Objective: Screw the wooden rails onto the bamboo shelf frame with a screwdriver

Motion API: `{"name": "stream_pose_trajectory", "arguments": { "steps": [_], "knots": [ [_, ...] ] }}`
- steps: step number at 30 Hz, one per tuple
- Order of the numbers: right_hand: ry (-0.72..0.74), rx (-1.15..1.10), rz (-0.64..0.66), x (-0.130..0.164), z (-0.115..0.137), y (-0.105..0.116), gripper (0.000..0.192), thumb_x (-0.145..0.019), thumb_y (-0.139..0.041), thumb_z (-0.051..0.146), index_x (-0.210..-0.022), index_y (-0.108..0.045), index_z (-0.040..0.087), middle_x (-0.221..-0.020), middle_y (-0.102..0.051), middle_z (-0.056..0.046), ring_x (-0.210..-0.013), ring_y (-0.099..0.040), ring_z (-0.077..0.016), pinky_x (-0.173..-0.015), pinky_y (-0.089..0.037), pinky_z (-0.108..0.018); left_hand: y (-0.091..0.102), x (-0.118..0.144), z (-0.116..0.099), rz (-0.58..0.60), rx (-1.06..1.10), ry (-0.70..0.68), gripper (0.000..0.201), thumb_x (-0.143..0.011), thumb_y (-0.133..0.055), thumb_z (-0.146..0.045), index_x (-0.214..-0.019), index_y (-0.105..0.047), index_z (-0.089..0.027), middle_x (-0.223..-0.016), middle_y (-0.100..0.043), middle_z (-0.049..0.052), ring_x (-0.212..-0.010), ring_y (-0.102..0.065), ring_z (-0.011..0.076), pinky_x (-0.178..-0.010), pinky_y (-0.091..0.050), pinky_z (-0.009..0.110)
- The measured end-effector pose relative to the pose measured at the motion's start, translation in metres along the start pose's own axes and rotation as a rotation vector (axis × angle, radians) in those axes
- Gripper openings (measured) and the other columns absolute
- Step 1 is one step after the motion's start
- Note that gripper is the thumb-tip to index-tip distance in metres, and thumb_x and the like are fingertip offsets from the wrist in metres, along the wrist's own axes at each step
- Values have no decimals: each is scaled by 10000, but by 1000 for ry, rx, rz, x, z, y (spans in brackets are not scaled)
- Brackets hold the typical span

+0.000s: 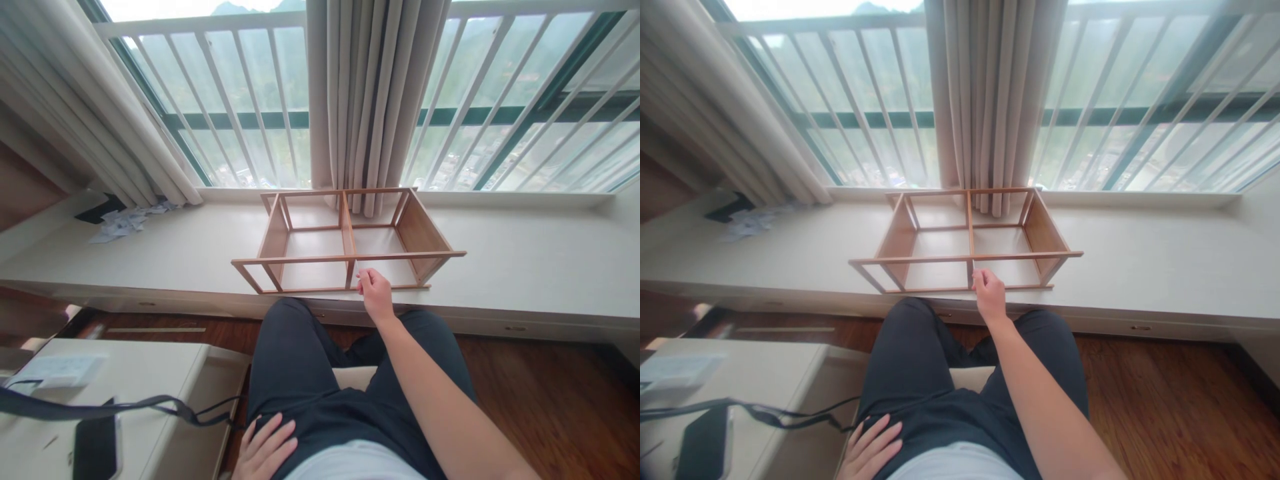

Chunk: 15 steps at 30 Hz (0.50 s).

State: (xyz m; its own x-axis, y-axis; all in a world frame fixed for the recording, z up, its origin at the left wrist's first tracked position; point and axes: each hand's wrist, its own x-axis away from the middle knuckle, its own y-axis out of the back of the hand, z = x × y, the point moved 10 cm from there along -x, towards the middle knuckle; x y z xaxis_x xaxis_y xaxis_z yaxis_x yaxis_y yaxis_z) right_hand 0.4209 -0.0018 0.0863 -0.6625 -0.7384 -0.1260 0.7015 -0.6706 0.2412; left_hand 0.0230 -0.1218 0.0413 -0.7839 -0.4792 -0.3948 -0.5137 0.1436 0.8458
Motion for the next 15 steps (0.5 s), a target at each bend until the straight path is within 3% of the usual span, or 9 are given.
{"name": "stream_pose_trajectory", "arguments": {
  "steps": [15],
  "knots": [
    [-113, -269, -7, 0, -12, -6, 410, -899, -529, 559, -784, -645, 184, -556, -602, 1, -464, -505, -135, -466, -390, -249, 2, -3, -2, 26, 35, -34, 567, -1033, -189, -520, -1393, -586, -335, -1353, -660, 9, -1361, -518, 220, -1232, -210, 410]
  ]
}}
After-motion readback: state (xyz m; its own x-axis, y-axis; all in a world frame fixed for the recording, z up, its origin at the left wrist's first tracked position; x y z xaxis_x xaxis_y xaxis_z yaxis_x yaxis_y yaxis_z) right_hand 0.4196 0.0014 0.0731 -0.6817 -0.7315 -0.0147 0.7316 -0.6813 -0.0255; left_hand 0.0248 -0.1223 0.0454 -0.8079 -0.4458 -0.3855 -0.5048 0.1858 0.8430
